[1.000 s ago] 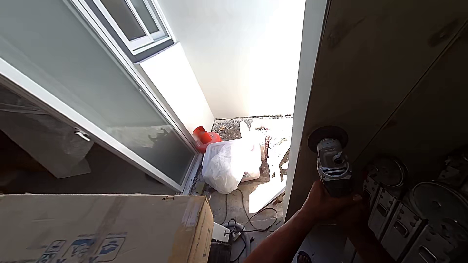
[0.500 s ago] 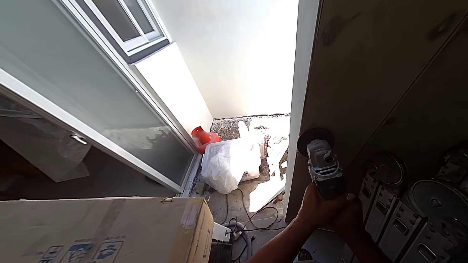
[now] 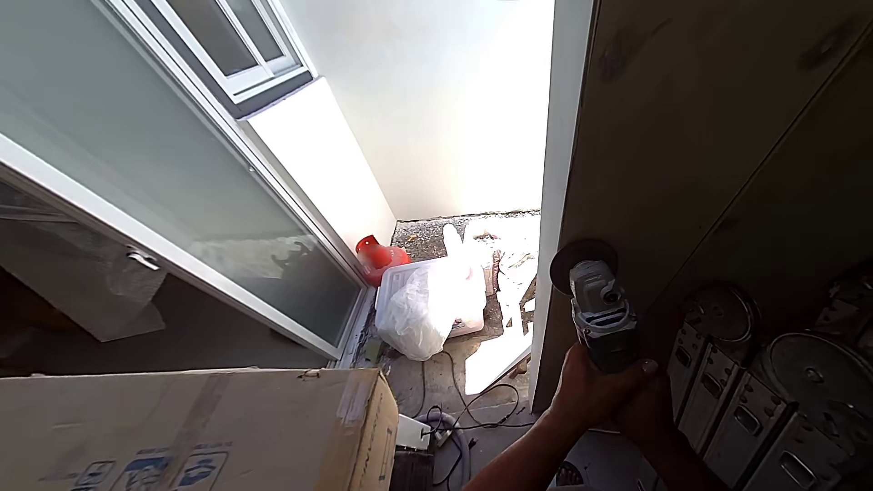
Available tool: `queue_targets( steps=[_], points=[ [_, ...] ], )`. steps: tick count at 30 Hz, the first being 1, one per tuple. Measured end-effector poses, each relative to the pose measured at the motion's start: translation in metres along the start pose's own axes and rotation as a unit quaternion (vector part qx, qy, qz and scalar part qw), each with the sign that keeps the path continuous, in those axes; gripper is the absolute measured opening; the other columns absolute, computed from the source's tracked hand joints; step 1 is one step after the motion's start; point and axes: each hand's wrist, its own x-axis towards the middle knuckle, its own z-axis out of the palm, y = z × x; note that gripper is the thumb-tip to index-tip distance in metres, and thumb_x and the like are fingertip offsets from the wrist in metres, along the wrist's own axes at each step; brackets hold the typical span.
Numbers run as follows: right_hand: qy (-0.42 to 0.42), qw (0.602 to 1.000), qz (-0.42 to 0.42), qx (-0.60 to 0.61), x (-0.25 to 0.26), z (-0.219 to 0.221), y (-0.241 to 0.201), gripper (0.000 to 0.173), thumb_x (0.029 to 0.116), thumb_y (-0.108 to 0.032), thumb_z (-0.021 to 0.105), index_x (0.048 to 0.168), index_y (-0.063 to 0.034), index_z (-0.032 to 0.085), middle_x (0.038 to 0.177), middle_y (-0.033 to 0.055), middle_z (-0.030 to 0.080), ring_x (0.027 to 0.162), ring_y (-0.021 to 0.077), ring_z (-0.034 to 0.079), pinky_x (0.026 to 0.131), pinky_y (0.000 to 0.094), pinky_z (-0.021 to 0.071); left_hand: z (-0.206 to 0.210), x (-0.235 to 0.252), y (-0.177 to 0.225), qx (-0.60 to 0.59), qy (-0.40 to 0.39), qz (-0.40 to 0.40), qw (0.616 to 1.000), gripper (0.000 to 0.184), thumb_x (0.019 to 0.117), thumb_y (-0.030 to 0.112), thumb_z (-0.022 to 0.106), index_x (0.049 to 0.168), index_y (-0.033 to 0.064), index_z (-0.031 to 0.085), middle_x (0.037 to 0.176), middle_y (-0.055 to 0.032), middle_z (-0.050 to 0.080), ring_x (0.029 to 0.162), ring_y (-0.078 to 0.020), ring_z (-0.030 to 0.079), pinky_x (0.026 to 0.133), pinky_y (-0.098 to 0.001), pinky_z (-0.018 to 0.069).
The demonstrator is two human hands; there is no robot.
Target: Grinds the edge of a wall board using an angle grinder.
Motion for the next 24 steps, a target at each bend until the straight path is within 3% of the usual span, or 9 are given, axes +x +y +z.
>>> queue_targets(
  steps=[8, 19, 24],
  points=[
    [0.000, 1.000, 0.000, 0.008, 0.000, -0.001, -0.002, 0.069, 0.0793, -0.045, 0.073, 0.126, 0.0060, 0.062, 0.106, 0.0104, 0.073, 0.096, 0.0070, 0.070, 0.087, 0.0246, 0.0570, 0.000, -0.002, 0.001, 0.007, 0.006, -0.012, 1.000, 0.052, 0.0811, 0.034, 0.087, 0.117, 0.0039, 0.065, 0.101, -0.0033, 0.075, 0.096, -0.0108, 0.072, 0.093, -0.0324, 0.0596],
    [0.008, 1.000, -0.013, -0.011, 0.002, 0.001, -0.007, 0.070, 0.0810, -0.045, 0.072, 0.127, 0.0063, 0.061, 0.106, 0.0120, 0.073, 0.097, 0.0101, 0.071, 0.088, 0.0283, 0.0573, -0.005, -0.001, 0.007, -0.008, 0.005, -0.002, 1.000, 0.051, 0.0811, 0.030, 0.087, 0.116, 0.0006, 0.065, 0.100, -0.0058, 0.075, 0.095, -0.0122, 0.073, 0.092, -0.0327, 0.0599],
    [-0.003, 1.000, 0.009, 0.021, -0.031, -0.004, 0.010, 0.077, 0.0782, -0.051, 0.074, 0.126, 0.0080, 0.061, 0.107, 0.0128, 0.073, 0.099, 0.0062, 0.070, 0.091, 0.0239, 0.0560, 0.006, -0.026, -0.012, 0.003, 0.003, -0.012, 1.000, 0.059, 0.0778, 0.033, 0.089, 0.120, 0.0001, 0.064, 0.103, -0.0055, 0.075, 0.098, -0.0114, 0.072, 0.094, -0.0327, 0.0596]
  ],
)
